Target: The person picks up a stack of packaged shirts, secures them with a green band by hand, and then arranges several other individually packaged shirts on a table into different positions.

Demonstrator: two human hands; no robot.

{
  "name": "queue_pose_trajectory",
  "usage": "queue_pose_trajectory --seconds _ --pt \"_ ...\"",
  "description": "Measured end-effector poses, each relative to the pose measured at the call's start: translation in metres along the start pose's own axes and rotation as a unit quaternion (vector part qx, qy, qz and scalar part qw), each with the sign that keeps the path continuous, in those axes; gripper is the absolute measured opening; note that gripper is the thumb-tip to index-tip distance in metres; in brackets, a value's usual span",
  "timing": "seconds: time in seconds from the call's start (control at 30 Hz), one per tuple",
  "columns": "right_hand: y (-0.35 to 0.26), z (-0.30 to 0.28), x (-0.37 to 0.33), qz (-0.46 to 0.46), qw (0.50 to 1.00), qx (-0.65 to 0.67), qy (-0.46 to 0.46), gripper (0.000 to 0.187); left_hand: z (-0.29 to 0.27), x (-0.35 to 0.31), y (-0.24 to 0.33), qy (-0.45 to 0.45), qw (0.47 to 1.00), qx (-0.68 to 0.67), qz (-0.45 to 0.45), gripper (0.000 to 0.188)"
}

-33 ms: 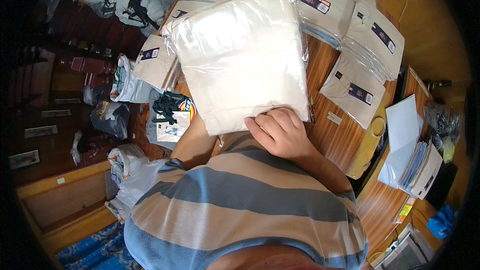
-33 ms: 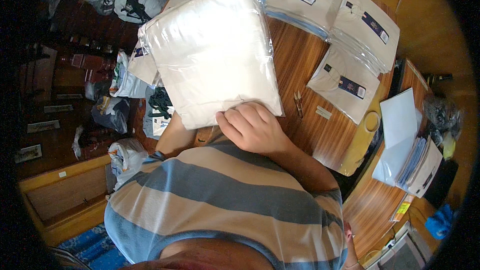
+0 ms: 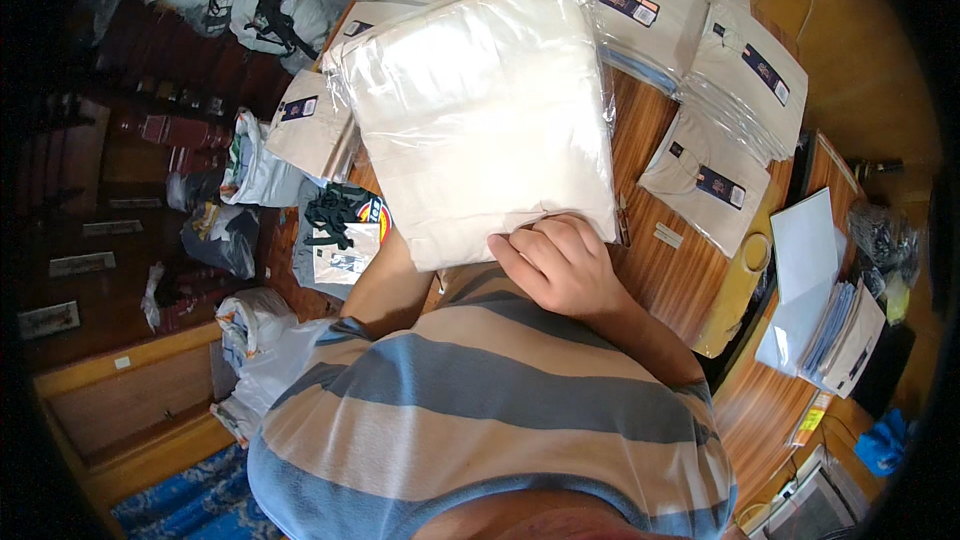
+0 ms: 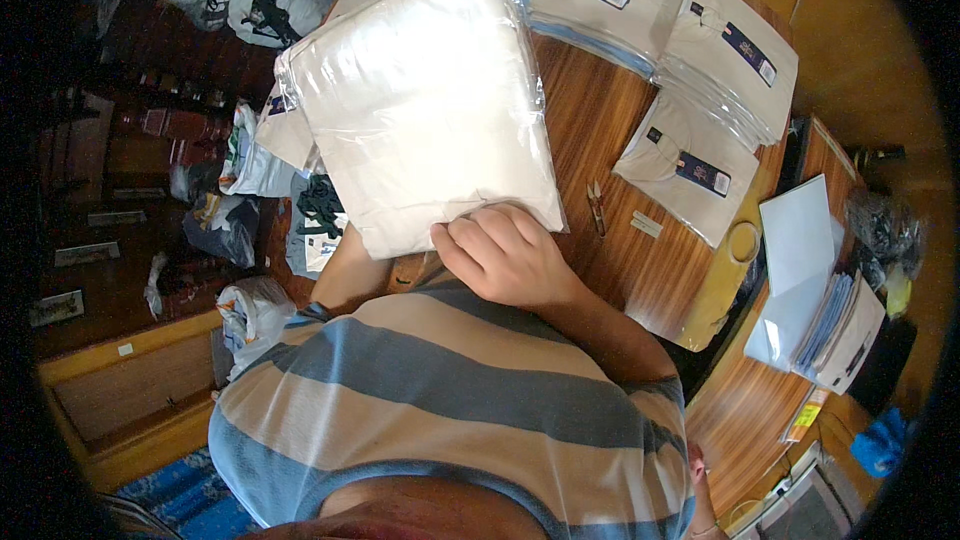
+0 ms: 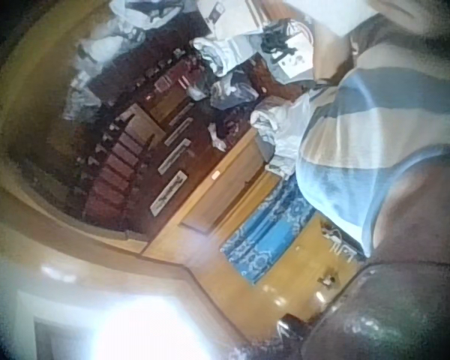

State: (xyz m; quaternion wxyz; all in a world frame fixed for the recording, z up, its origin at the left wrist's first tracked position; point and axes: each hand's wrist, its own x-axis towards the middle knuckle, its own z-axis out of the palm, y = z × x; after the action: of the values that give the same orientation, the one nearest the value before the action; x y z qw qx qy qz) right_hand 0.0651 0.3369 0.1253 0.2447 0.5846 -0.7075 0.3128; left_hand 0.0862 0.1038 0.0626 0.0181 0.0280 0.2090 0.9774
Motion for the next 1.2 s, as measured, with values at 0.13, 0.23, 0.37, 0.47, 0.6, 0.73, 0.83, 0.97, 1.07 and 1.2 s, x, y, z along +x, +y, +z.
queue_pose_trajectory --seconds 0.13,0.23,0.37,0.47,0.6,0.73,0.83,0.97,1.07,1.2 --pt "0.001 -0.001 -0.003 0.005 1.0 -0.006 0.006 0.023 0.002 0.001 -0.003 0.006 1.0 0.017 0.005 0.1" --pt "0.005 -0.002 -0.004 0.004 1.0 -0.011 0.005 0.025 0.003 -0.001 -0.003 0.017 0.999 0.04 0.008 0.1" --pt "0.007 -0.01 -0.004 -0.013 0.999 -0.034 0.016 0.021 -0.001 -0.002 -0.003 0.029 0.997 0.066 0.018 0.099" --pt "0.003 -0.028 -0.007 -0.094 0.993 -0.053 0.056 0.022 -0.01 -0.007 -0.002 0.051 0.993 0.104 0.026 0.099" --pt "-0.027 -0.051 -0.006 -0.087 0.976 -0.115 0.165 0.023 -0.021 -0.013 -0.005 0.081 0.986 0.143 0.031 0.098" --pt "-0.026 -0.055 0.005 -0.13 0.945 -0.165 0.253 0.023 -0.024 -0.012 -0.005 0.094 0.98 0.173 0.025 0.098" --pt "-0.026 -0.056 0.01 -0.147 0.938 -0.169 0.264 0.023 -0.026 -0.022 -0.003 0.11 0.975 0.19 0.026 0.097" --pt "-0.024 -0.053 0.01 -0.164 0.929 -0.183 0.278 0.024 -0.033 -0.027 -0.005 0.117 0.972 0.202 0.027 0.097" --pt "-0.023 -0.054 0.013 -0.168 0.924 -0.2 0.278 0.024 -0.034 -0.018 -0.004 0.111 0.971 0.209 0.019 0.096" --pt "-0.023 -0.055 0.011 -0.176 0.92 -0.202 0.285 0.024 -0.036 -0.023 -0.005 0.117 0.969 0.218 0.02 0.096"
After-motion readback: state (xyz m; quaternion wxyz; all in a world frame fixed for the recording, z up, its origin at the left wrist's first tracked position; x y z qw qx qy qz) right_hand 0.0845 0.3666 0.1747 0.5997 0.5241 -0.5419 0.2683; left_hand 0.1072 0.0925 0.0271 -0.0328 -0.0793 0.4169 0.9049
